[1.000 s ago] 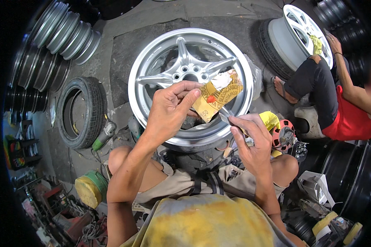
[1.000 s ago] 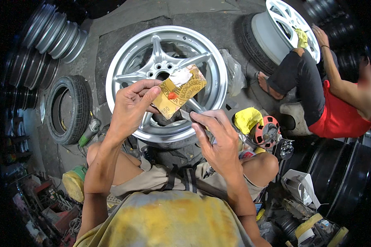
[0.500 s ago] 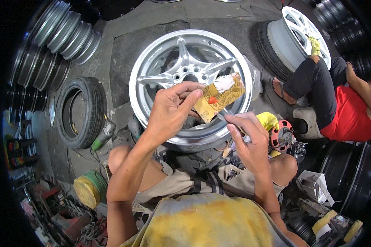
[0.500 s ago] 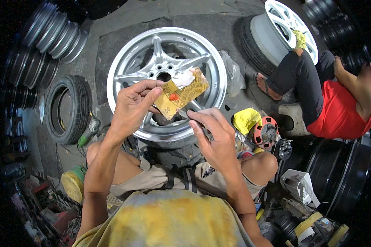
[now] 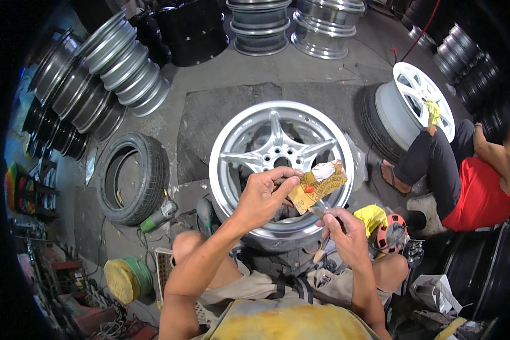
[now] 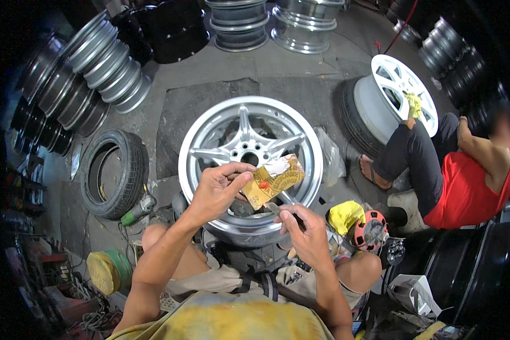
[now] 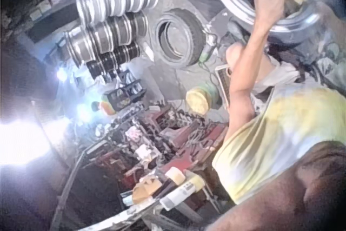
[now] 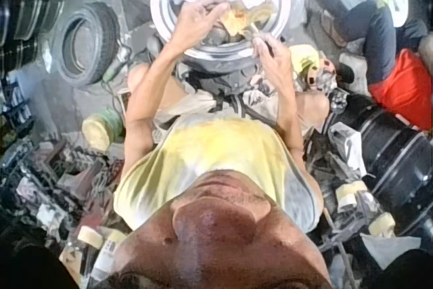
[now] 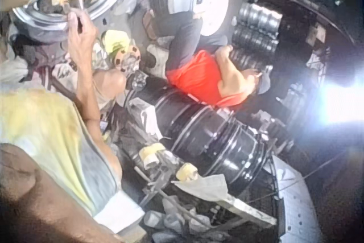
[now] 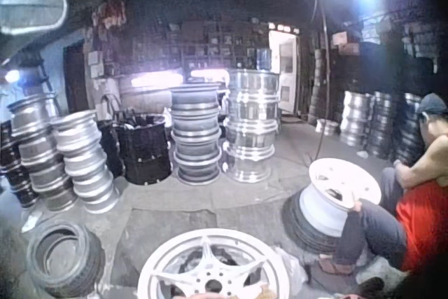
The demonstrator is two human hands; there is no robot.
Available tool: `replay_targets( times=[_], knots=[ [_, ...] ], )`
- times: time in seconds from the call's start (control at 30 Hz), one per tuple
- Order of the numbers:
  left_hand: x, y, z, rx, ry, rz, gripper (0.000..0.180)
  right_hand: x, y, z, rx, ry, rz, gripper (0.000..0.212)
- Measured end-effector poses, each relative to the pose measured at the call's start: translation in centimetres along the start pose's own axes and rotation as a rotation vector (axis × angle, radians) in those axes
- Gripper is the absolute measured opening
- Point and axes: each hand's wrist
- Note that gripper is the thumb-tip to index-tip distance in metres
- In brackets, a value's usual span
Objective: The person sits on the floor and uses a small yellow abrasive pad to manually polish the surface of a silver five-spoke wheel rim. The person repeatedly rubs the pad across the spokes and the outer rim, occasionally adjusting their grip or the pad's position.
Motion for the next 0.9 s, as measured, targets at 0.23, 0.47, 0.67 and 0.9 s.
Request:
replay_targets(
  times=[0.23, 0.47, 0.67, 0.9],
  knots=[
    [0.4, -1.1, 0.4, -0.071, -0.136, 0.243, 0.029, 1.4, 1.3, 0.0, -0.196, -0.387, 0.214, 0.022],
    [0.0, -1.6, 0.9, -0.131, -0.15, 0.309, 0.03, 1.1, 1.8, 0.3, -0.228, -0.479, 0.322, 0.027],
    [-0.4, -2.3, 1.0, -0.142, -0.002, 0.146, 0.029, 2.4, 1.2, 0.4, -0.236, -0.483, 0.372, 0.024],
    [-1.6, -1.9, 0.9, -0.129, 0.052, 0.081, 0.028, 3.8, 0.9, 0.0, -0.214, -0.557, 0.406, 0.029]
  ],
)
Point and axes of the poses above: each hand's wrist, its own z-axis away from the middle knuckle, its own y-axis out of the palm, x = y × z, and after that the axes turned 11 degrees about y, right-handed
